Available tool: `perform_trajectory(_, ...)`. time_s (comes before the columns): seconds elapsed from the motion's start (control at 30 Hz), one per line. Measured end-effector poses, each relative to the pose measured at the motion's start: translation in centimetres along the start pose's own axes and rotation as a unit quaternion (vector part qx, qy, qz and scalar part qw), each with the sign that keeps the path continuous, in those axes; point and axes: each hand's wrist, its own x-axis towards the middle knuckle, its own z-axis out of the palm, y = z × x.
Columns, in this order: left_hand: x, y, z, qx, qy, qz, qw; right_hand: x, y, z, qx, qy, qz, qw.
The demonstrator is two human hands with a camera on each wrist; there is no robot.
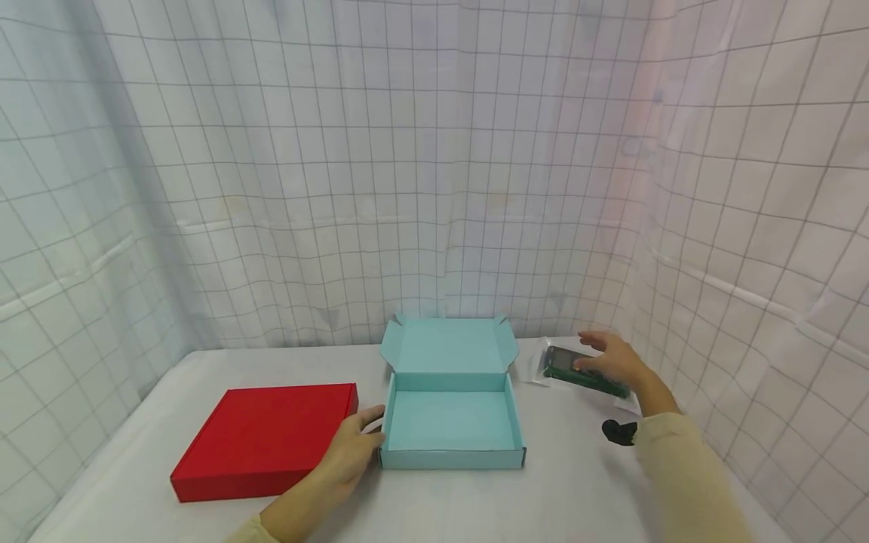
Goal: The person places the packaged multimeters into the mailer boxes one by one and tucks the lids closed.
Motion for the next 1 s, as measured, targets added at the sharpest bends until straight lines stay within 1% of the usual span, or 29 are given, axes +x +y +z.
perform_trajectory(0.07,0.0,-0.1,0.0,-0.001,0.001,0.0,1.0,0.2,0.6,0.4,0.001,-0.002,0.008,1.0)
perform_trajectory(0.13,0.0,-0.2,0.0,-0.002,0.001,0.0,1.0,0.4,0.9,0.7,-0.005,-0.003,0.007,1.0)
perform_trajectory(0.3,0.1,-0.1,-0.1,-0.005,-0.007,0.005,1.0,0.8,1.7,1.0,-0.036,-0.013,0.005,0.999)
perform_trajectory(0.43,0.0,0.0,-0.1,-0.004,-0.014,0.006,0.9999,1.0,2.4,1.2,-0.048,-0.029,0.021,0.998)
perform_trajectory(0.67,-0.3,0.2,-0.2,0.003,-0.019,0.007,0.9998,1.5,3.9,1.7,-0.082,-0.039,0.055,0.994)
perform_trajectory(0.8,-0.2,0.4,-0.3,0.004,-0.021,0.008,0.9997,1.8,3.6,1.8,-0.087,-0.057,0.075,0.992)
perform_trajectory(0.93,-0.2,0.4,-0.4,0.005,-0.023,0.006,0.9997,2.1,3.2,1.7,-0.117,-0.076,0.089,0.986)
perform_trajectory(1.0,-0.2,0.3,-0.4,0.004,-0.022,0.004,0.9997,2.2,3.2,1.7,-0.127,-0.078,0.093,0.984)
